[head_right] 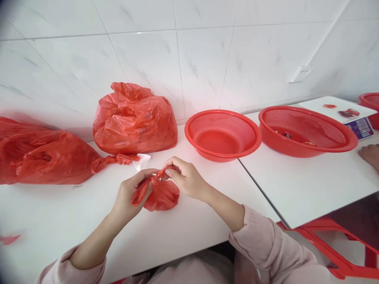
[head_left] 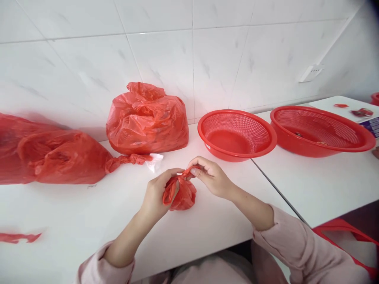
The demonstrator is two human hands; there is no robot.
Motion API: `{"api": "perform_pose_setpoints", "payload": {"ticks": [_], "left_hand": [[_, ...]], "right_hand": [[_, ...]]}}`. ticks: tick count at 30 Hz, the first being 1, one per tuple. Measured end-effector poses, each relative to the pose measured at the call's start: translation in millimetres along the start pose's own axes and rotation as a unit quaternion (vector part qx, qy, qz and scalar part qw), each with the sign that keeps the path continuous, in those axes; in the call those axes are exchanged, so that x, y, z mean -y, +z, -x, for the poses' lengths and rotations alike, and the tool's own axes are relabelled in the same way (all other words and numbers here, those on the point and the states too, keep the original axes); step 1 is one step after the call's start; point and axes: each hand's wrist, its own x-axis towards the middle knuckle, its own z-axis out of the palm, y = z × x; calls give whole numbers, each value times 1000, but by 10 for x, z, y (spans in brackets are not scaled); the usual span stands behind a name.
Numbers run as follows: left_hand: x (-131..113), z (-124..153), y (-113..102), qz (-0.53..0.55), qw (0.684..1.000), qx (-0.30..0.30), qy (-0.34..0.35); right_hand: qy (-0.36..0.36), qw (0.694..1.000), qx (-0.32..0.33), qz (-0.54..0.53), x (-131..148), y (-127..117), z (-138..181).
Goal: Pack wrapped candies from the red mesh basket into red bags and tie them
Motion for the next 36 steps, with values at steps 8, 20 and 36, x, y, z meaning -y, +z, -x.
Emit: {"api": "perform_pose_setpoints", "payload": {"ticks": [8, 20, 36], "left_hand": [[-6, 62, 5, 57, 991, -15, -122], [-32, 119, -27, 150, 971, 20, -184], [521, 390, -492, 282, 909, -171, -254]], "right_hand": [[47, 995, -91, 12, -71, 90, 77], [15, 997, -67, 34, -109, 237, 127], [36, 940, -329, -88, -390, -336, 270]]}}
